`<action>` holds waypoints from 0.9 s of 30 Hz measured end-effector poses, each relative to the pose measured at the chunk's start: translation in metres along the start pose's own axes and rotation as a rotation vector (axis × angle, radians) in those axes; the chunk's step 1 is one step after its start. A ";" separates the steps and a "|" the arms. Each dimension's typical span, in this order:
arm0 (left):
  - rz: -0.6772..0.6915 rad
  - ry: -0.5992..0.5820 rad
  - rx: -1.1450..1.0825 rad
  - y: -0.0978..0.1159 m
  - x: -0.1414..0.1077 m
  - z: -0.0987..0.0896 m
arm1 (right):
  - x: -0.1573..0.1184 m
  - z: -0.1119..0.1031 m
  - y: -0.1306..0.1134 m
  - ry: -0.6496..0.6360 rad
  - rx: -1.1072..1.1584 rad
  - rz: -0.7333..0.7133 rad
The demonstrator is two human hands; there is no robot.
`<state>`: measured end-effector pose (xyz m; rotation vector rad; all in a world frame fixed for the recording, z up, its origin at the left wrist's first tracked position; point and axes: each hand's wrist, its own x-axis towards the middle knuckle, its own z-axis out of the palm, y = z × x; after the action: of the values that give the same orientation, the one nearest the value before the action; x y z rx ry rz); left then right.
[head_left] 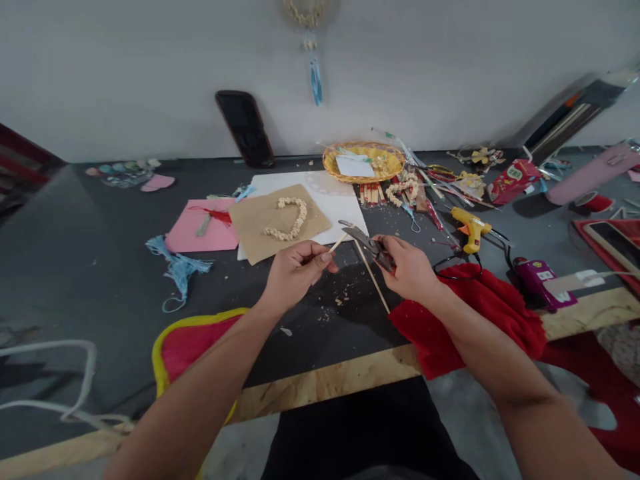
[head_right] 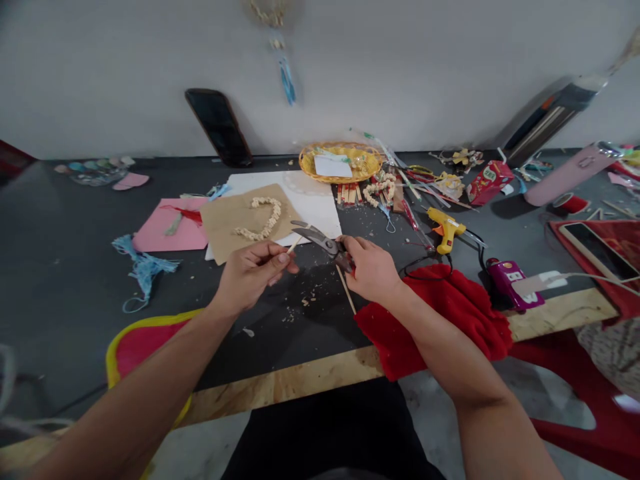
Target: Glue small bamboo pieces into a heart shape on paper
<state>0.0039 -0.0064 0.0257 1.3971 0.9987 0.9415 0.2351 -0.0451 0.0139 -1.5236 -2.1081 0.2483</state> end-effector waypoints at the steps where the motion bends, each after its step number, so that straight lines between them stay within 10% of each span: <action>1: 0.009 0.015 0.017 -0.001 0.000 0.001 | 0.000 0.001 0.001 0.001 -0.003 0.008; 10: 0.037 0.167 0.123 -0.004 0.001 0.005 | 0.004 0.007 0.010 0.024 -0.012 -0.011; 27: -0.060 -0.019 -0.166 0.000 0.003 0.000 | 0.004 0.001 0.010 -0.036 0.048 -0.070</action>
<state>0.0050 -0.0031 0.0256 1.2295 0.9218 0.9434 0.2424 -0.0375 0.0101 -1.4244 -2.1633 0.3008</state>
